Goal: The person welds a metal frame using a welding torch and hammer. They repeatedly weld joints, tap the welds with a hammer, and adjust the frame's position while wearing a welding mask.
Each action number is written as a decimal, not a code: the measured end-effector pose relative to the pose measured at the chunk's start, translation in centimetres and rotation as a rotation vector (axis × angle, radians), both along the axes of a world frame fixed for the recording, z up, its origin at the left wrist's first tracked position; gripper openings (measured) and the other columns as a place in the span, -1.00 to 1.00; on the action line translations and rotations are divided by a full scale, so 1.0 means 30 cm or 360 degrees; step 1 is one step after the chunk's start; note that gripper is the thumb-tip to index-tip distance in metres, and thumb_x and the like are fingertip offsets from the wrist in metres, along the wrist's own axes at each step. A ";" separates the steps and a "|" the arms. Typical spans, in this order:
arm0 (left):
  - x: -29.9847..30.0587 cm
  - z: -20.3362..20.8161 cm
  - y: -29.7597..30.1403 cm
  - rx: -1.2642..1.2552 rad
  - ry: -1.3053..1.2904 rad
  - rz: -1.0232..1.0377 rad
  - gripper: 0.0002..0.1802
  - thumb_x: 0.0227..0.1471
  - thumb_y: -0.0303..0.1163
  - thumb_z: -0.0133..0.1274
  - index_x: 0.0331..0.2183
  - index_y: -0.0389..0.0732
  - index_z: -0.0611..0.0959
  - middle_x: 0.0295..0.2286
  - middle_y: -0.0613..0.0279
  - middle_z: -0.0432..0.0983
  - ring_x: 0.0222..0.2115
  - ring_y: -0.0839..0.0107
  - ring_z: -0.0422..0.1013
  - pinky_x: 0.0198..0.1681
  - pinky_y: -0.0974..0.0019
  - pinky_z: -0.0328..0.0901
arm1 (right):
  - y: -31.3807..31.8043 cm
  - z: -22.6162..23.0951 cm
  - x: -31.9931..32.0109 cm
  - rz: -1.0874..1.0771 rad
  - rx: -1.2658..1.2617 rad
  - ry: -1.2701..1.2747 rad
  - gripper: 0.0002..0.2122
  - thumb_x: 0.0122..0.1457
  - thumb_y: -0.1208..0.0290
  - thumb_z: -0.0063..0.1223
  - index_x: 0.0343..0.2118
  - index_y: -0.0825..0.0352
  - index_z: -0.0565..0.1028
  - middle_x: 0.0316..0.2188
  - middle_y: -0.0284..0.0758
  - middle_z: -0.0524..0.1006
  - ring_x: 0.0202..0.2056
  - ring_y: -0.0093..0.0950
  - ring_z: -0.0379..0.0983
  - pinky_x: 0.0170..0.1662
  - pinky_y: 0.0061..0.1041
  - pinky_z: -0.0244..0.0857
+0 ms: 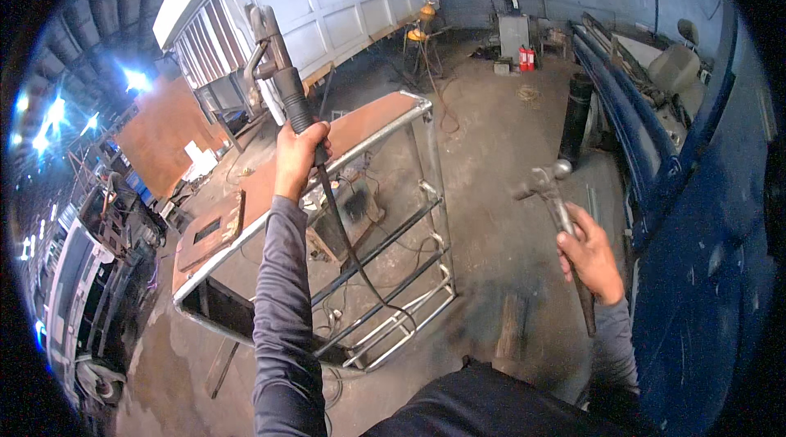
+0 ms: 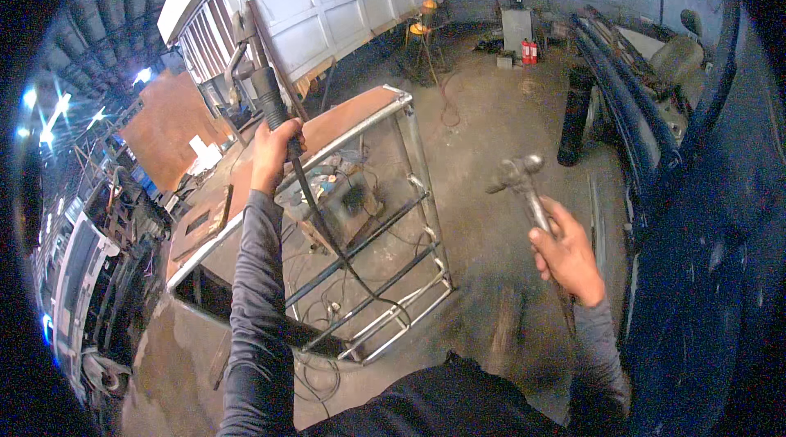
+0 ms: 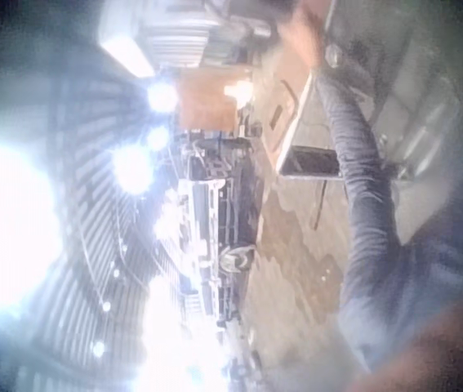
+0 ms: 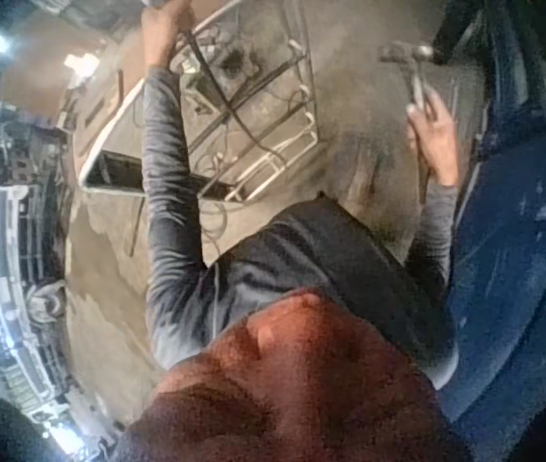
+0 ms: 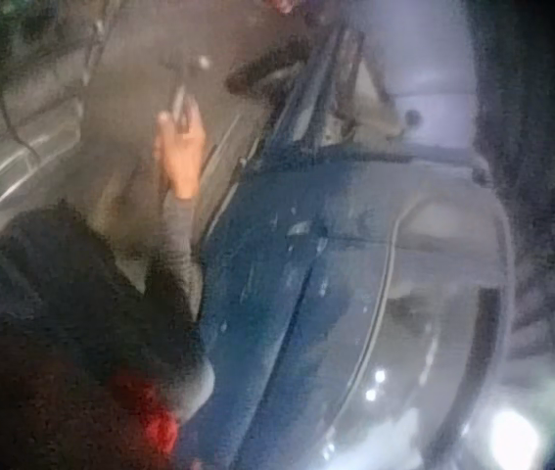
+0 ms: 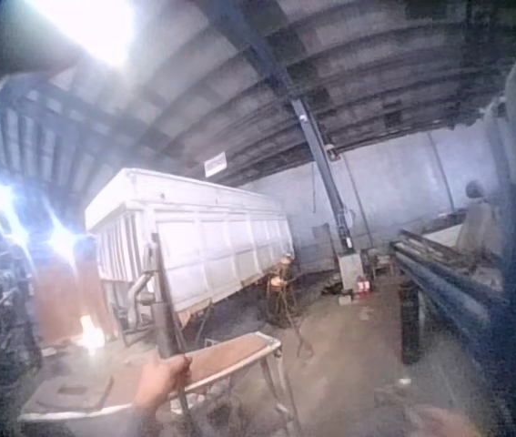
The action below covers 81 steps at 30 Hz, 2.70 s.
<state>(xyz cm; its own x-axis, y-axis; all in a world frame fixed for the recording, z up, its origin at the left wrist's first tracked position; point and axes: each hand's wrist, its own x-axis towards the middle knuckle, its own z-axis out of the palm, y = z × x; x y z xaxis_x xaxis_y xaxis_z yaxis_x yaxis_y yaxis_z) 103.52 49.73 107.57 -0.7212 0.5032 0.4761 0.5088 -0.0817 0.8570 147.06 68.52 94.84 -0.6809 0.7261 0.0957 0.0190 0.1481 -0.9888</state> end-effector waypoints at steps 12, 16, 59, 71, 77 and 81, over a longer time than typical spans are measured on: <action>-0.209 -0.095 0.078 0.0086 -0.0449 -0.0062 -0.85 0.06 -0.39 0.14 -0.41 -0.26 0.55 -0.57 0.28 0.48 -0.61 0.45 0.42 -0.51 0.32 0.35 | 0.266 0.461 -0.648 0.0029 0.0883 0.0200 -0.47 0.35 0.28 0.05 0.35 0.22 0.26 -0.58 -0.47 0.42 -0.69 -0.66 0.33 -0.70 -0.55 0.25; -0.210 -0.079 0.075 0.0060 -0.0407 -0.0171 -0.82 0.07 -0.39 0.15 -0.32 -0.28 0.53 -0.55 0.28 0.49 -0.60 0.46 0.43 -0.50 0.33 0.36 | 0.331 0.546 -0.832 -0.0089 0.0952 0.0320 -0.46 0.37 0.18 0.03 0.37 0.19 0.26 -0.57 -0.42 0.44 -0.70 -0.62 0.35 -0.69 -0.50 0.26; -0.186 -0.074 0.080 -0.0021 -0.0383 -0.0108 -0.72 -0.02 -0.43 0.20 -0.28 -0.29 0.47 -0.55 0.26 0.47 -0.61 0.47 0.42 -0.51 0.36 0.37 | 0.430 0.428 -0.937 0.0183 0.1216 -0.0640 -0.48 0.37 0.23 0.01 0.37 0.13 0.27 -0.61 -0.36 0.42 -0.70 -0.54 0.36 -0.68 -0.38 0.30; -0.189 -0.082 0.086 0.0047 -0.0431 -0.0199 -0.73 -0.02 -0.45 0.21 -0.29 -0.29 0.48 -0.54 0.27 0.46 -0.60 0.49 0.41 -0.52 0.38 0.38 | 0.409 0.467 -0.943 0.0154 0.1235 -0.0361 -0.48 0.37 0.27 0.00 0.37 0.17 0.27 -0.62 -0.40 0.41 -0.74 -0.57 0.31 -0.71 -0.46 0.24; -0.189 -0.075 0.073 -0.0038 -0.0409 -0.0102 -0.71 -0.04 -0.46 0.22 -0.29 -0.29 0.48 -0.53 0.28 0.47 -0.59 0.50 0.42 -0.51 0.36 0.39 | 0.370 0.500 -0.961 0.0395 0.1132 -0.0547 -0.50 0.35 0.27 0.02 0.33 0.19 0.32 -0.59 -0.39 0.44 -0.71 -0.58 0.34 -0.71 -0.48 0.24; -0.205 -0.085 0.070 0.0063 -0.0427 -0.0125 -0.71 -0.05 -0.45 0.23 -0.30 -0.27 0.47 -0.53 0.28 0.48 -0.61 0.48 0.42 -0.52 0.33 0.40 | 0.351 0.541 -0.981 0.0279 0.0988 -0.0190 -0.50 0.34 0.26 0.04 0.33 0.16 0.33 -0.63 -0.47 0.40 -0.70 -0.64 0.33 -0.71 -0.54 0.22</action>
<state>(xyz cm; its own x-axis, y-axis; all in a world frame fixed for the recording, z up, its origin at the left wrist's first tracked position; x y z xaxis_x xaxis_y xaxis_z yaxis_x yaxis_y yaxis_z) 97.36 51.82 105.02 -0.7836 0.5473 0.2939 0.2551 -0.1478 0.9555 117.64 79.04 111.07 -0.8162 0.4373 0.3777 0.0470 0.7017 -0.7109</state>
